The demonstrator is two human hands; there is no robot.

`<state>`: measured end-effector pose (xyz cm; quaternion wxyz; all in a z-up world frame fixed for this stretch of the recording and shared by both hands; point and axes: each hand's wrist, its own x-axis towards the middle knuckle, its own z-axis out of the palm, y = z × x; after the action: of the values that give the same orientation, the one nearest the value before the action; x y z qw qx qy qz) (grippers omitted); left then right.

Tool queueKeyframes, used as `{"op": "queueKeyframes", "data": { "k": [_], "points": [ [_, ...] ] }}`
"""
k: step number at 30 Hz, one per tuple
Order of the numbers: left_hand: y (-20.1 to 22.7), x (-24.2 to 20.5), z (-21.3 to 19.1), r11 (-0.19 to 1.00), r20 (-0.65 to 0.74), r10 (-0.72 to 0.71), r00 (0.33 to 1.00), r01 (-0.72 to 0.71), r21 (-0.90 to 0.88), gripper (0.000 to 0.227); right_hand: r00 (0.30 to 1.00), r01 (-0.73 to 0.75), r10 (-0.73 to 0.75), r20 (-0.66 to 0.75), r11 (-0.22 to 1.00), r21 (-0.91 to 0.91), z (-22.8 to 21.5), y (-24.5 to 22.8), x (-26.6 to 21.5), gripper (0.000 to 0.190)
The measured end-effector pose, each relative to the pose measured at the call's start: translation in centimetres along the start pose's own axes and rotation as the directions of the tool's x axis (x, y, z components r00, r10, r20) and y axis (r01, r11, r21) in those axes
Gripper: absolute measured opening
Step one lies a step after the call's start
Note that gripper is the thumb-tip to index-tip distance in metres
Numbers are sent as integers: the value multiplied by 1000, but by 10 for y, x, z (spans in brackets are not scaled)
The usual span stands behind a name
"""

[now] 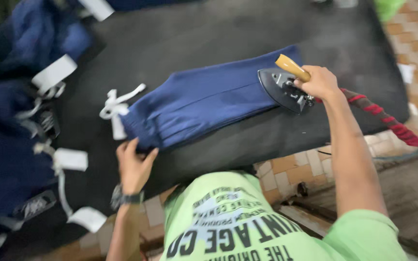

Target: The person irons blue sweatpants on a black ironing table using a steam iron. They repeatedly fold, align, and press the garment, then stack the finished pieces with other similar items.

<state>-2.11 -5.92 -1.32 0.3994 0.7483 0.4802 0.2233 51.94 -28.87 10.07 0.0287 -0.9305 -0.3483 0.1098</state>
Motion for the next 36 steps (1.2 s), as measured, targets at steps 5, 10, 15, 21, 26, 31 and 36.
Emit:
{"op": "queueKeyframes", "data": {
  "k": [5, 10, 15, 21, 26, 31, 36],
  "points": [
    [-33, 33, -20, 992, 220, 121, 968, -124, 0, 38, 966, 211, -223, 131, 972, 101, 9, -100, -24, 36],
    [-65, 38, -36, 918, 217, 35, 975, 54, -392, 26, 833, 477, -523, 182, 844, 246, 15, -194, -41, 37],
    [-56, 21, -24, 921, 93, 84, 992, -42, -388, 30, 742, 649, -664, 87, 745, 152, 42, -289, -50, 28],
    [5, 16, -63, 973, -31, 49, 998, -55, -225, 49, 742, 637, -645, 185, 763, 107, 44, -366, -48, 30],
    [56, -3, -94, 990, -255, 133, 958, -142, -18, 47, 662, 731, -725, 191, 681, 53, 29, -324, -94, 32],
    [107, 11, -79, 926, -305, 366, 879, -377, 26, 44, 714, 675, -675, 185, 734, 71, 40, -273, -106, 35],
    [178, 29, -49, 834, -203, 540, 817, -486, 261, 49, 921, 354, -358, 150, 934, 53, 7, -153, 9, 33]
  ]
}}
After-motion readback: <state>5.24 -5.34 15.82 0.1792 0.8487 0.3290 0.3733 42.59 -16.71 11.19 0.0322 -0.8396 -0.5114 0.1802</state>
